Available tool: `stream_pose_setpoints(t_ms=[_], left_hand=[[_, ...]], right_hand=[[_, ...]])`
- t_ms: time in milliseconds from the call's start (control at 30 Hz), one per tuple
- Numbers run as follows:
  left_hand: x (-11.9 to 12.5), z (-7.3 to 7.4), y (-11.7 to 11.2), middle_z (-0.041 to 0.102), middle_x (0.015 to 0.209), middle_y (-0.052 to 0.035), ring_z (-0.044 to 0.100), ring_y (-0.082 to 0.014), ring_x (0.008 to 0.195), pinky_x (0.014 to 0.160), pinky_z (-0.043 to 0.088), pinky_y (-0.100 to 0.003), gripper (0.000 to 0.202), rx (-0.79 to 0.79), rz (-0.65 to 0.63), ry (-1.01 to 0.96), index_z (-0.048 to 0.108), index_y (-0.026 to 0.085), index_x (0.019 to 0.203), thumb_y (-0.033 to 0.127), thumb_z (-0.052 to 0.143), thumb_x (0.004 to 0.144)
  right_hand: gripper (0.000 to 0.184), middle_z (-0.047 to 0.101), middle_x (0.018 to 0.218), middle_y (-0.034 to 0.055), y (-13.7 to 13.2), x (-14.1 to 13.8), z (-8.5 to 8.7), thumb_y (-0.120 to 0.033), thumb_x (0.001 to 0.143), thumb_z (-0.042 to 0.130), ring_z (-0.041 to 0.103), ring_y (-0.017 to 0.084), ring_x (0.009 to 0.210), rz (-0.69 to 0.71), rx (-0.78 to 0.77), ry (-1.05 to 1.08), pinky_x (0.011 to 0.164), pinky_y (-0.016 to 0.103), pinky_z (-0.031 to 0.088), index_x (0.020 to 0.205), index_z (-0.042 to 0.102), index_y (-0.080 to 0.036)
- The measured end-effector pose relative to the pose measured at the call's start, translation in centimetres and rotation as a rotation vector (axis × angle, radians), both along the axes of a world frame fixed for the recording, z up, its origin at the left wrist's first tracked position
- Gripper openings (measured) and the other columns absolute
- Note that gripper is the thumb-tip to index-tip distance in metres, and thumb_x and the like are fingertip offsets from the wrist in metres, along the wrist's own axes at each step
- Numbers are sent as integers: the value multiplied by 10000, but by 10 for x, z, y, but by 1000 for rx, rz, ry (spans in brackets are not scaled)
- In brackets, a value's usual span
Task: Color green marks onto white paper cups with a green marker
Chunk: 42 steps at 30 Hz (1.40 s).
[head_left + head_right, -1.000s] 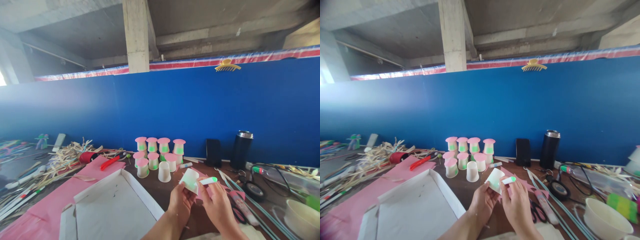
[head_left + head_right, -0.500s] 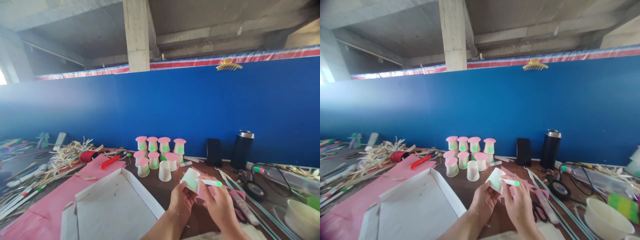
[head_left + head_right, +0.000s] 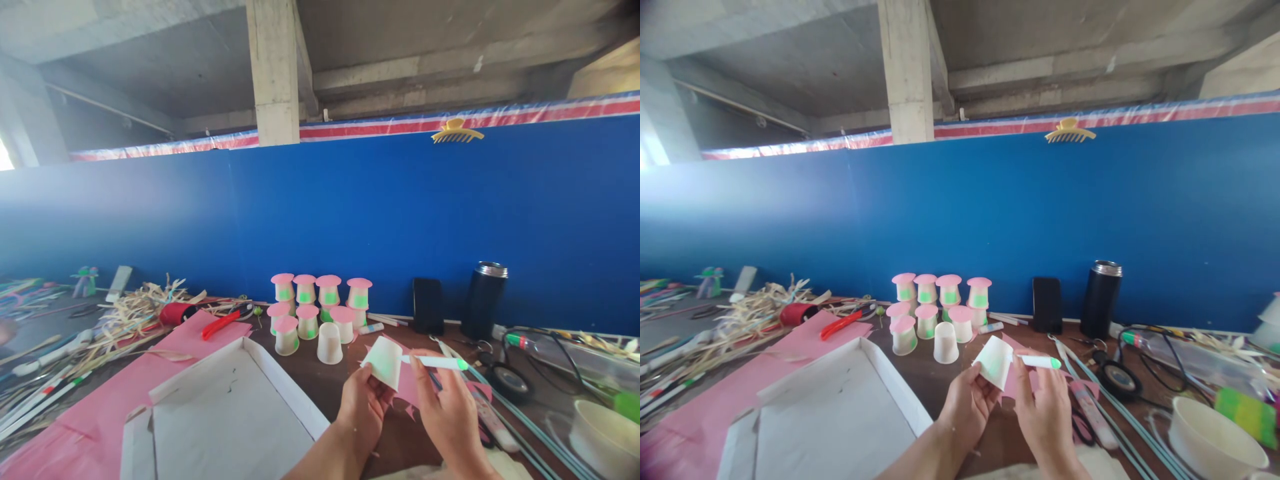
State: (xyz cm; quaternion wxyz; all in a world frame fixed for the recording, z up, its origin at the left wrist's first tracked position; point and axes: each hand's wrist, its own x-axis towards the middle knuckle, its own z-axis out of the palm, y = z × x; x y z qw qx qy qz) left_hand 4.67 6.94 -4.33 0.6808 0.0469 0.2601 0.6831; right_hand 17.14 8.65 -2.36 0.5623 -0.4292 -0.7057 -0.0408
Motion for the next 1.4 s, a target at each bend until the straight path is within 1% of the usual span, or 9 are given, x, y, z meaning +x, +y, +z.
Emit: stream_pose_setpoints(t_ms=[133,233,467,700,833,967,1100,1200,1400], left_hand=[[1,-2,0,676,968,-151,644,-196,826,701,485,-289,283,24,-3,5,575,79,1001,238,565,767],[1,-2,1,679,956,-152,645,-202,823,708,485,-297,292,48,-11,1,570,74,1011,241,564,771],[2,-4,2,678,930,-150,649,-204,799,679,475,-293,291,38,10,29,563,70,1010,241,551,776],[3,-5,1,672,953,-157,645,-200,801,695,473,-300,292,39,26,37,567,73,1009,236,561,766],[2,-5,2,672,945,-171,649,-205,793,686,472,-300,285,52,15,39,576,60,996,232,547,771],[2,-3,2,679,937,-167,649,-208,802,683,477,-302,283,60,30,27,572,62,997,225,555,766],[4,1,0,692,903,-151,653,-198,774,689,483,-299,249,67,26,31,576,76,969,220,553,767],[5,3,-3,693,918,-146,653,-197,794,716,487,-301,237,87,20,37,580,85,958,220,556,765],[6,3,-3,695,914,-142,654,-204,804,724,491,-311,226,74,17,52,582,90,948,215,552,763]], right_hand=[[325,669,939,106,0,-1,-1,-452,886,415,609,252,904,-7,10,-38,776,377,457,950,591,-186],[316,669,904,101,2,-2,-2,-450,883,419,609,248,878,4,1,-73,770,383,457,906,598,-191],[316,670,858,99,7,0,-5,-460,871,434,610,250,846,19,-25,-118,763,398,460,867,608,-195],[303,672,876,104,7,0,-6,-447,872,438,607,255,850,3,-14,-105,773,407,456,875,603,-194],[295,671,849,103,8,0,-6,-445,867,447,607,252,830,19,-23,-111,759,403,462,868,605,-196],[302,673,896,107,7,0,-7,-445,870,445,607,253,864,12,-23,-93,775,404,459,891,609,-193],[248,677,915,79,3,-2,-6,-414,869,470,605,233,890,70,-2,-85,822,392,446,904,607,-210],[245,676,926,80,2,-4,-5,-407,873,469,604,231,911,95,5,-108,838,388,440,909,606,-208],[284,676,906,103,4,-4,-4,-419,879,436,611,246,894,20,9,-115,806,401,454,893,607,-192]])
